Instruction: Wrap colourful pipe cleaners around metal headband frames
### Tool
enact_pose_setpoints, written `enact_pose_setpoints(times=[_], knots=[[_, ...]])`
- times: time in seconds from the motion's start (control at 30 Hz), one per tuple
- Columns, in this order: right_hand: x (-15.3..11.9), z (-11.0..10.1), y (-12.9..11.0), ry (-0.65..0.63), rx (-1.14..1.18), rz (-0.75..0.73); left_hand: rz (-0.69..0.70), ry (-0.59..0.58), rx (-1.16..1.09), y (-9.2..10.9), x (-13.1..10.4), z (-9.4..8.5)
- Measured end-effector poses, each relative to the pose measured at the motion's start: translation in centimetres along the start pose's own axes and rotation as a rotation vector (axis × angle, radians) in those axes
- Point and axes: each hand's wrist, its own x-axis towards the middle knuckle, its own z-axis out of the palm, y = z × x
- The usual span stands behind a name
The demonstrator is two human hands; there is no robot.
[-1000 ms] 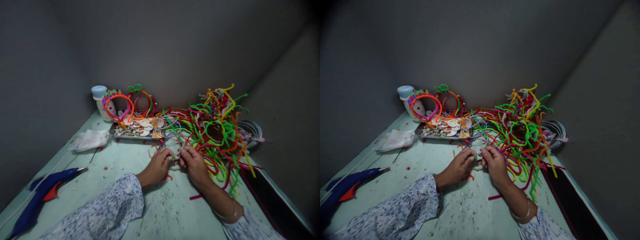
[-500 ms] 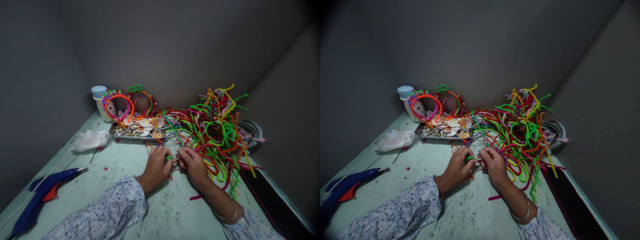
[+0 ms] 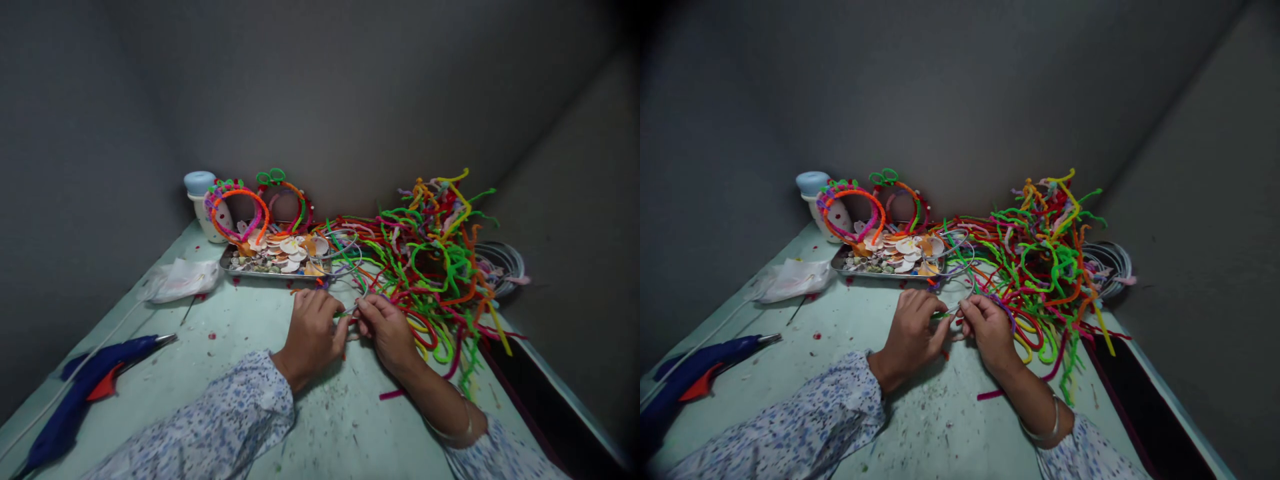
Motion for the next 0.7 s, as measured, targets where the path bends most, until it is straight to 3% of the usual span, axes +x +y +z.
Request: enact_pose_setpoints(times=[0.7], knots=[[0.15, -0.12, 0.22, 0.003, 0.012, 0.004, 0.013, 0.013, -0.019, 0.08, -0.08, -0.14]])
